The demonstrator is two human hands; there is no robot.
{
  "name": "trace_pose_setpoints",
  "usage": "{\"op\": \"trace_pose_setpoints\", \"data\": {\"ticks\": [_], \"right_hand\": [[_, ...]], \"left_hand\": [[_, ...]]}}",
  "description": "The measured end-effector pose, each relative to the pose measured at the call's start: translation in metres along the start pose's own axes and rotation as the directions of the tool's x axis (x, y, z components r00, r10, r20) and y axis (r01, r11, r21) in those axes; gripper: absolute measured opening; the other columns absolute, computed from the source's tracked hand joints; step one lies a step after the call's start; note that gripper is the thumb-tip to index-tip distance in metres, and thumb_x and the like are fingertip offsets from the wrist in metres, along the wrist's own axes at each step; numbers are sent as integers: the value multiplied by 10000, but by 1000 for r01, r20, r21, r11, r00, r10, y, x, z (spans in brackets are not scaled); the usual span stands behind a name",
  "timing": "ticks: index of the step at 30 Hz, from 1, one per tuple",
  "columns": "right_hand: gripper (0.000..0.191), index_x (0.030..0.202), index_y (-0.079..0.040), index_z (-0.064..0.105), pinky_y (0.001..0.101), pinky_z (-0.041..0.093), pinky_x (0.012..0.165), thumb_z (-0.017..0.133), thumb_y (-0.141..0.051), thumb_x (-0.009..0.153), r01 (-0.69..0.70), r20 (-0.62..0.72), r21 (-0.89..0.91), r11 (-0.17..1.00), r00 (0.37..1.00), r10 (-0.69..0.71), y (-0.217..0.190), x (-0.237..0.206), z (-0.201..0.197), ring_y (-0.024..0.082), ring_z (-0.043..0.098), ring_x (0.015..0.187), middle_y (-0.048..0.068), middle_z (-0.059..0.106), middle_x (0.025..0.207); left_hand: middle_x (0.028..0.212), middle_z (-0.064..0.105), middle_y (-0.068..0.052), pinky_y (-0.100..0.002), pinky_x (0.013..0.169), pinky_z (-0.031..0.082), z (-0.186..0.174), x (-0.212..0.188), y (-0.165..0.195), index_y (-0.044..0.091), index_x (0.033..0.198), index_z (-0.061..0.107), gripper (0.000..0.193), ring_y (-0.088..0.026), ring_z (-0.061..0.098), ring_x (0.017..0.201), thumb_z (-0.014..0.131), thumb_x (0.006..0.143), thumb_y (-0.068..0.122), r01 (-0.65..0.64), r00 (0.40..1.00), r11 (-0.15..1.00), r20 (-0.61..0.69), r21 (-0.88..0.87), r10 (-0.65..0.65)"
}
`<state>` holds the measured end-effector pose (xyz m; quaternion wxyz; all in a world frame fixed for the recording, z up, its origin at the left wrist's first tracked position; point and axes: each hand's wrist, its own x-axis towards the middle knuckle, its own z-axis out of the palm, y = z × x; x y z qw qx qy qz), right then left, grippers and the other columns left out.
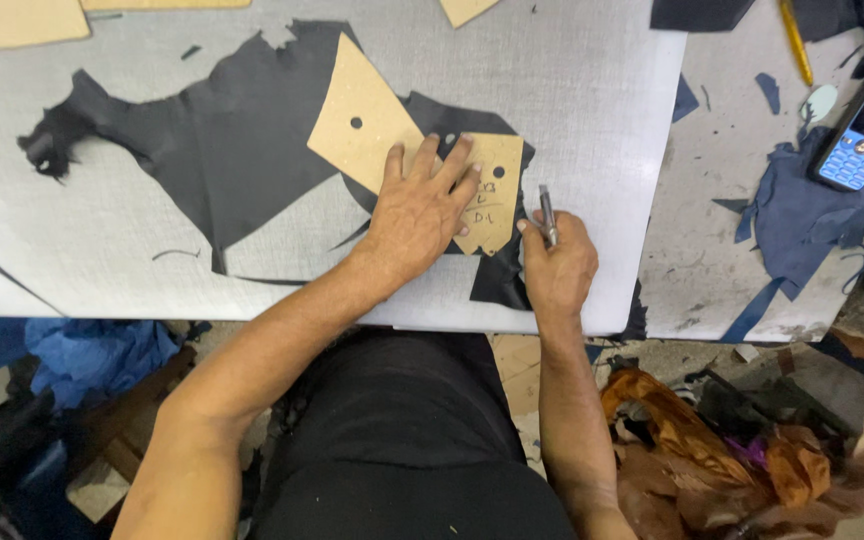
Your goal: The person uses a utility knife to cut black leather pieces on a table, following cardboard templates. The person repeatedly places templates, cuts around them, and removes the cut leather pieces.
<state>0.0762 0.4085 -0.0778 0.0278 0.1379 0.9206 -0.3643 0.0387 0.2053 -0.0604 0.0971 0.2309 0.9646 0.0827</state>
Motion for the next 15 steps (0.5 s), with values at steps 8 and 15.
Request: {"op": "trace_pose_setpoints", "data": {"ticks": [8, 15], "right_hand": [[412, 1441, 10, 531, 282, 525, 645, 507, -41, 1032, 243, -275, 523, 817, 955, -108, 46, -1, -14, 148, 589, 768, 56, 674, 992], [320, 1367, 40, 584, 338, 606, 842, 481, 85, 1067, 504, -243, 271, 820, 860, -448, 30, 31, -28, 207, 639, 952, 146, 554, 1207]], "left_hand": [[1589, 397, -142, -533, 1207, 288, 14, 5, 3, 165, 1486, 524, 565, -352, 375, 1449, 690, 951, 236, -81, 994, 993, -65, 87, 87], [1580, 331, -220, -504, 1212, 205, 15, 3, 3, 17, 1475, 454, 748, -370, 272, 1480, 587, 833, 376, -72, 997, 984, 23, -165, 77]]}}
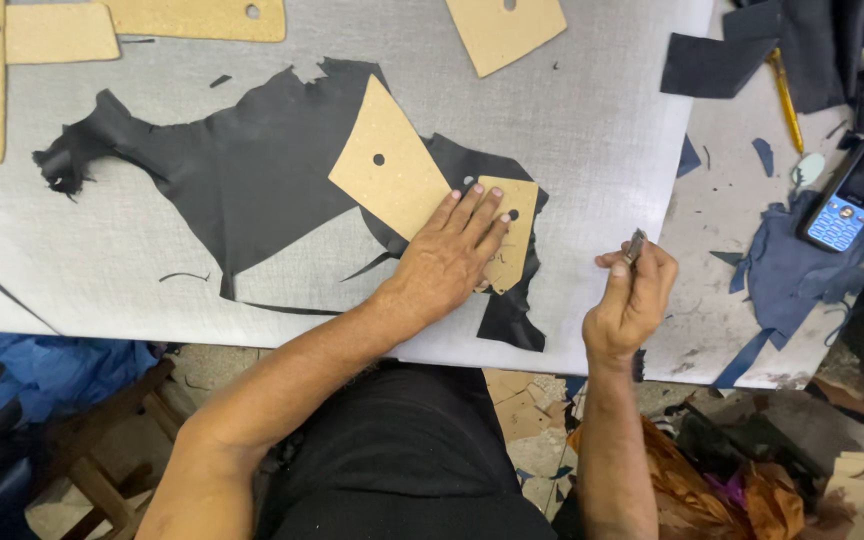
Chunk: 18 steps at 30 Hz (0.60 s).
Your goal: The person uses a utility knife to cut black leather pieces on a table, following cardboard templates. The person repeatedly places templates, cuts around them, and removes the cut leather pieces.
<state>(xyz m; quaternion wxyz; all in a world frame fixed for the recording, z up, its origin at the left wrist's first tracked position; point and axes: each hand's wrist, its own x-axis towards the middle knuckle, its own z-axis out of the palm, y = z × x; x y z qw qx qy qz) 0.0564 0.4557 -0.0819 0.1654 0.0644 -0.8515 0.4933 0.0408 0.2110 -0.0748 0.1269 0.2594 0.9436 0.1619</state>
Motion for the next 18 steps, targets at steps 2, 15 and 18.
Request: {"op": "trace_pose_setpoints", "data": {"ticks": [2, 15, 18], "right_hand": [[334, 1363, 52, 620, 349, 579, 821, 536, 115, 1045, 58, 131, -170, 984, 991, -36, -14, 19, 2, 248, 648, 960, 164, 616, 1128], [361, 1226, -86, 753, 357, 474, 728, 696, -9, 877, 665, 698, -365, 652, 659, -281, -20, 94, 65, 204, 614, 846, 23, 699, 1122], [419, 1252, -82, 743, 356, 485, 745, 672, 38, 857, 689, 725, -389, 611, 639, -258, -9, 96, 49, 194, 608, 844, 23, 701, 1161]], "left_hand": [[1584, 345, -223, -487, 1224, 218, -1, -1, 2, 6, 1473, 467, 713, -364, 298, 1483, 532, 855, 356, -11, 999, 1000, -49, 20, 12], [1611, 293, -278, -514, 1197, 276, -10, 7, 17, -51, 1483, 429, 643, -441, 270, 1489, 553, 919, 232, 5, 995, 972, 92, 235, -27], [1606, 296, -266, -528, 1197, 284, -16, 10, 16, -44, 1504, 401, 665, -435, 273, 1485, 560, 916, 224, 12, 997, 979, 78, 203, -28]]}}
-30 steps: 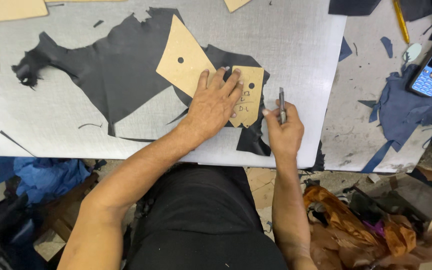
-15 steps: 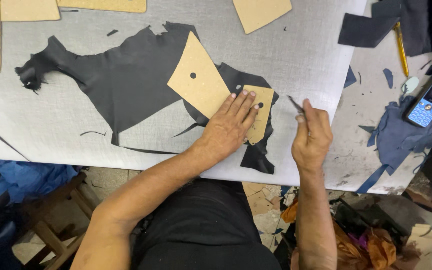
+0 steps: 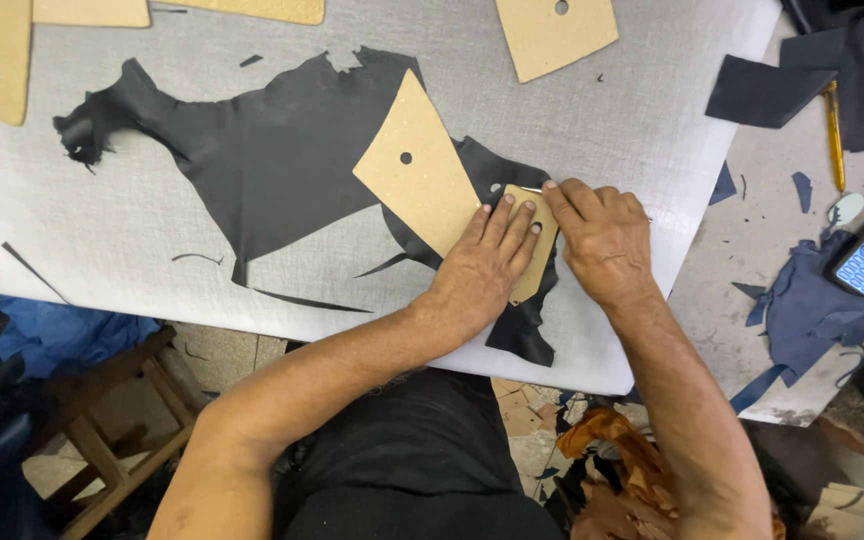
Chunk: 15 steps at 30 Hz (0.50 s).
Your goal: The person uses a utility knife to cut black leather pieces on a table, following cardboard templates. The person repeatedly places templates, cuts around them, and removes the cut leather pieces.
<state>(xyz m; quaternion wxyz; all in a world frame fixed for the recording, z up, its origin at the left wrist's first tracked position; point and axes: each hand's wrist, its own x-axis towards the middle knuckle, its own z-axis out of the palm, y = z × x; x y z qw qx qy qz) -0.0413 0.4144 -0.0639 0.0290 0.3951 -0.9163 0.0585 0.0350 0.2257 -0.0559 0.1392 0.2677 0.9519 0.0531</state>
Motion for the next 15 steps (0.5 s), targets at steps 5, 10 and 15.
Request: {"op": "trace_pose_setpoints", "data": {"ticks": [5, 10, 15], "right_hand": [[446, 1281, -69, 731, 373, 514, 753, 645, 86, 873, -126, 46, -91, 988, 990, 131, 17, -37, -28, 220, 606, 833, 76, 677, 1120], [377, 1315, -16, 658, 362, 546, 588, 593, 11, 945, -675, 237, 508, 535, 707, 667, -40, -46, -4, 223, 648, 703, 139, 612, 984], [371, 1277, 17, 683, 440, 532, 683, 635, 10, 909, -711, 52, 401, 578, 648, 760, -72, -31, 22, 318, 644, 765, 177, 610, 966]], "left_hand": [[1600, 297, -251, -547, 1139, 341, -4, 8, -2, -26, 1533, 364, 727, -422, 323, 1440, 567, 905, 281, -34, 998, 999, 61, 16, 33], [1598, 329, -206, -508, 1084, 379, -1, 15, -7, -2, 1509, 416, 691, -380, 406, 1334, 600, 913, 293, -66, 998, 996, 7, 54, 65], [1565, 385, -201, -477, 1053, 383, 1, 16, -13, -9, 1495, 468, 689, -356, 436, 1292, 619, 888, 283, -101, 992, 992, -63, 73, 105]]}}
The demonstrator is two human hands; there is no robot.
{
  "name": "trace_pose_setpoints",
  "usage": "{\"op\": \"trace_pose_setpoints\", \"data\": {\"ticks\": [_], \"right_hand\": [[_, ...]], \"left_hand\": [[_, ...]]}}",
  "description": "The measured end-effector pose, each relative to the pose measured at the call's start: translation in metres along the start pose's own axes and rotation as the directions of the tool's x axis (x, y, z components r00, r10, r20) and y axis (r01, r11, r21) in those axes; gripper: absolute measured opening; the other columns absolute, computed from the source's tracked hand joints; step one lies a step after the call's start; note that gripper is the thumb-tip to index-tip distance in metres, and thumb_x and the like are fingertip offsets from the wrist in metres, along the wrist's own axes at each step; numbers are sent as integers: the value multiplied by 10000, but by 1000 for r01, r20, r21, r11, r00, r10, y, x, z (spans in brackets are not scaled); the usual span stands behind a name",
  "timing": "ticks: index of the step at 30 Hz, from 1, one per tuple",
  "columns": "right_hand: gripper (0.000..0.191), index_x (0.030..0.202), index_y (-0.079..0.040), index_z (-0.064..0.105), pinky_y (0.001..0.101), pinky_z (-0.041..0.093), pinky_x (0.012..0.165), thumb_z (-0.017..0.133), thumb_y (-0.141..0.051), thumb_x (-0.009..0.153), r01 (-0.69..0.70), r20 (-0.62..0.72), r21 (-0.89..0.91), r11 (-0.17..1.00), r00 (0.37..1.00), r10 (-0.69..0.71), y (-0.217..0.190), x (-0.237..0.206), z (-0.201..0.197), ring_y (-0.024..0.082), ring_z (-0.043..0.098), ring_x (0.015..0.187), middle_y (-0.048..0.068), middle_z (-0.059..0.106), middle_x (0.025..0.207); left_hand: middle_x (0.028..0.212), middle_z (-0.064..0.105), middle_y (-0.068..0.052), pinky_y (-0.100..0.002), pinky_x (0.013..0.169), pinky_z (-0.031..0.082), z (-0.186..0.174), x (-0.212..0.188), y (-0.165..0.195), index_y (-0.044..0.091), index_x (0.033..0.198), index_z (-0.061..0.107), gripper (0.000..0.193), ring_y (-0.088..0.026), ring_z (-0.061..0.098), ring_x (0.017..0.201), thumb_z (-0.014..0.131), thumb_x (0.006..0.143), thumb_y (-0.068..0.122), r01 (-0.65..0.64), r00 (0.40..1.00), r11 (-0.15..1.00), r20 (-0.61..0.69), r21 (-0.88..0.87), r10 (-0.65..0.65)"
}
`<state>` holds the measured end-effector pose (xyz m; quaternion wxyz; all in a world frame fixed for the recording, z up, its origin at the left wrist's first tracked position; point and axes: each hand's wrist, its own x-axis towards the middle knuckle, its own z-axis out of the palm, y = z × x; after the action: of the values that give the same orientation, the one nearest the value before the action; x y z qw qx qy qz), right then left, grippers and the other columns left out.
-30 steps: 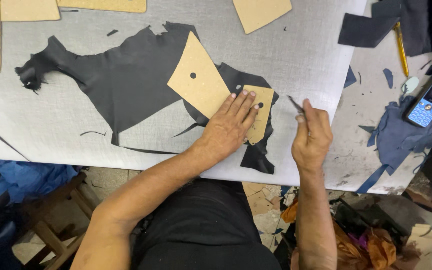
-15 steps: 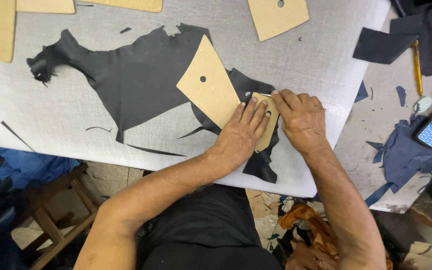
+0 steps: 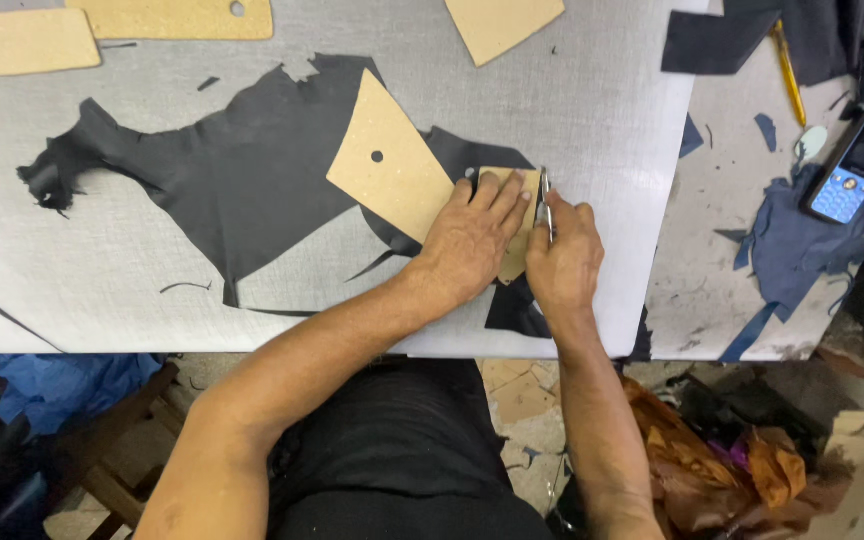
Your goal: The person uses a utility knife to cut black leather pieces on a table, following cardboard templates. The person repeatedly places templates, cuts around them, and removes the cut leather pieces.
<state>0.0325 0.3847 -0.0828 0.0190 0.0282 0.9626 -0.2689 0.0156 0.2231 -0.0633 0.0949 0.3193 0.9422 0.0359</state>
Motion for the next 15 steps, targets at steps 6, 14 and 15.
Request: {"op": "trace_pose_setpoints", "data": {"ticks": [6, 14, 15], "right_hand": [[365, 1279, 62, 653, 439, 525, 620, 615, 38, 917, -61, -14, -51, 997, 998, 60, -31, -90, -13, 340, 634, 732, 201, 574, 955], [365, 1305, 47, 635, 389, 543, 579, 627, 32, 940, -55, -113, 28, 998, 992, 58, -33, -143, -16, 272, 656, 696, 162, 592, 919], [360, 1323, 48, 616, 389, 562, 607, 618, 21, 964, -36, -138, 85, 996, 989, 48, -40, -138, -10, 273, 671, 727, 161, 593, 946]], "left_hand": [[1496, 424, -219, -462, 1003, 406, 5, 1, -2, -7, 1430, 504, 708, -374, 453, 1228, 641, 816, 318, -48, 999, 998, -15, 34, 49], [1223, 660, -223, -510, 742, 576, -30, 38, 14, 40, 1034, 775, 286, -374, 605, 1131, 690, 864, 253, 22, 989, 988, 145, -151, 0], [1119, 679, -264, -549, 705, 572, -32, 47, 22, 4, 990, 763, 331, -400, 627, 1064, 711, 795, 267, -63, 989, 993, 137, 96, 50]]}}
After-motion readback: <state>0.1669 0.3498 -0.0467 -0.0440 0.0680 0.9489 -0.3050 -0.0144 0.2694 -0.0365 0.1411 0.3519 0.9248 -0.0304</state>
